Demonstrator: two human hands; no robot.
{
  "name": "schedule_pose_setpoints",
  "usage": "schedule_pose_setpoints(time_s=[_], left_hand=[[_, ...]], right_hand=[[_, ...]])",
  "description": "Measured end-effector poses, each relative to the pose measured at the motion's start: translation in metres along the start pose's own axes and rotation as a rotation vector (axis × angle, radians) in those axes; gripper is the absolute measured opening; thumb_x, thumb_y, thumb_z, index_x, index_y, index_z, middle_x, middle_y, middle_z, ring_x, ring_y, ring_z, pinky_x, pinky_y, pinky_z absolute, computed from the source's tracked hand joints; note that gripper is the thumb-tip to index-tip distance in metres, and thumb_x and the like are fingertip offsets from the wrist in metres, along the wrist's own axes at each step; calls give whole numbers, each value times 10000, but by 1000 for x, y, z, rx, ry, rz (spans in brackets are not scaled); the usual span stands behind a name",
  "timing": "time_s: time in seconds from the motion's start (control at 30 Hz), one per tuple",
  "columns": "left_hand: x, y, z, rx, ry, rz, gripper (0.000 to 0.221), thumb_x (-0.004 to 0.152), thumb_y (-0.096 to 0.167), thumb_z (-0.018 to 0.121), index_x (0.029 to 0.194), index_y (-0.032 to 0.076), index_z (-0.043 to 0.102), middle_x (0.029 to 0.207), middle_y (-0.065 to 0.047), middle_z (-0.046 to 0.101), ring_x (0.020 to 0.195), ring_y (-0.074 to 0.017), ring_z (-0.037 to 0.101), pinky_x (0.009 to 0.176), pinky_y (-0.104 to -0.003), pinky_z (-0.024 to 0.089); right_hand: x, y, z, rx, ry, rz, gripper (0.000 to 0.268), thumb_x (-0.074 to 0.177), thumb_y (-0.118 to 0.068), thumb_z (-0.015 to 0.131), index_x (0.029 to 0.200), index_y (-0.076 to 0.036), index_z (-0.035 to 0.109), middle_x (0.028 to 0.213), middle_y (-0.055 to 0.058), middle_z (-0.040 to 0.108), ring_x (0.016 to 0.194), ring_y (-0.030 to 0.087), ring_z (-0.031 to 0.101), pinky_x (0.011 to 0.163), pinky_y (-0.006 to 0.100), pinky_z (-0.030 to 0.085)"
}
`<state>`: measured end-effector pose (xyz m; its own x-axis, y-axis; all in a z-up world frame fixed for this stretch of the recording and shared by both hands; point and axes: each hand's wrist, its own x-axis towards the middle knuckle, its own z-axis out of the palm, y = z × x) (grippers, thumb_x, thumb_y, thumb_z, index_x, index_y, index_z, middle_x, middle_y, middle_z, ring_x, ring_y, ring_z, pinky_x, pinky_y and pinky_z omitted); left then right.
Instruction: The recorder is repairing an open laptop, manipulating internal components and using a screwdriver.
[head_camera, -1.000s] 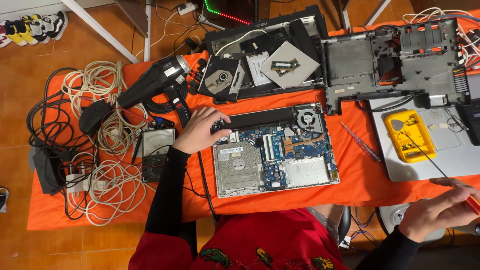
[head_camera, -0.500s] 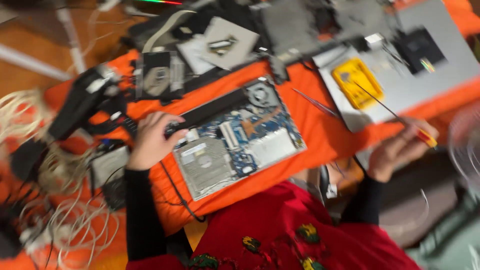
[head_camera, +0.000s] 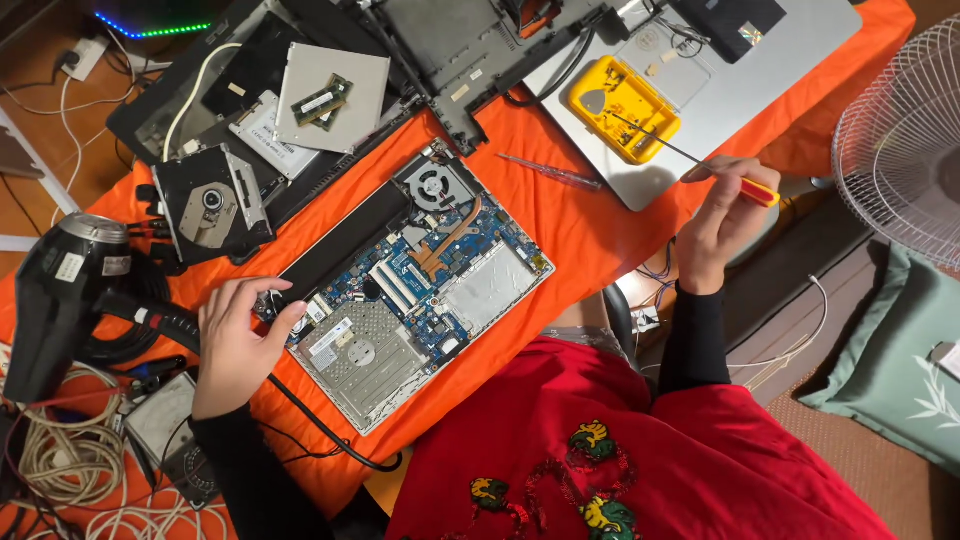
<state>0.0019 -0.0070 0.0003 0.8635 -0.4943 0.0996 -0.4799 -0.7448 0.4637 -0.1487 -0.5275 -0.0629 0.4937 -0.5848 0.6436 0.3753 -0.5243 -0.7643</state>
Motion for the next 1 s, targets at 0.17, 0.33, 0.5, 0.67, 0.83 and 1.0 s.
schedule_pose_setpoints(time_s=[0.17, 0.33, 0.5, 0.67, 0.83, 1.0], left_hand=[[0, 4, -2, -21, 8, 5, 327, 931, 349, 747, 1169, 132, 692, 1101, -55, 630, 1107, -290, 582, 1020, -430, 401], [0, 3, -3, -12, -7, 5, 335, 938, 355, 737, 1178, 125, 697, 1085, -52, 633, 1095, -292, 580, 1043, -446, 385], [0, 1, -1, -19, -10, 24, 343, 942, 363, 737, 1178, 118, 694, 1098, -52, 638, 1101, -293, 577, 1051, -444, 382], [0, 1, -1, -26, -13, 11, 342, 940, 362, 741, 1172, 116, 694, 1083, -52, 634, 1094, -288, 575, 1048, -437, 384], [0, 1, -2, -29, -13, 11, 344, 941, 354, 740, 1183, 114, 693, 1101, -58, 634, 1111, -289, 571, 1061, -435, 376], [0, 1, -2, -21, -14, 16, 328, 945, 348, 735, 1178, 121, 694, 1117, -55, 639, 1132, -290, 570, 1075, -437, 367]], right_hand=[[-3, 1, 0, 5, 0, 35, 221, 1229, -237, 486, 1195, -23, 442, 1067, 133, 566, 915, 209, 629, 859, 333, 574], [-2, 3, 0, 25, -28, 38, 205, 1233, -226, 479, 1202, -28, 435, 1077, 128, 557, 925, 216, 637, 878, 330, 567], [-4, 6, -2, 9, -20, 39, 201, 1236, -224, 480, 1203, -31, 434, 1066, 124, 559, 928, 213, 634, 878, 331, 570], [-4, 3, -1, -20, -3, 28, 200, 1225, -227, 476, 1194, -33, 438, 1056, 123, 563, 909, 209, 637, 854, 331, 576], [-5, 5, -1, 8, -36, 50, 212, 1237, -235, 478, 1213, -29, 437, 1091, 130, 555, 930, 214, 642, 873, 341, 579], [-3, 4, -2, 3, -29, 41, 226, 1238, -248, 481, 1204, -29, 432, 1071, 128, 560, 919, 212, 637, 872, 337, 574]])
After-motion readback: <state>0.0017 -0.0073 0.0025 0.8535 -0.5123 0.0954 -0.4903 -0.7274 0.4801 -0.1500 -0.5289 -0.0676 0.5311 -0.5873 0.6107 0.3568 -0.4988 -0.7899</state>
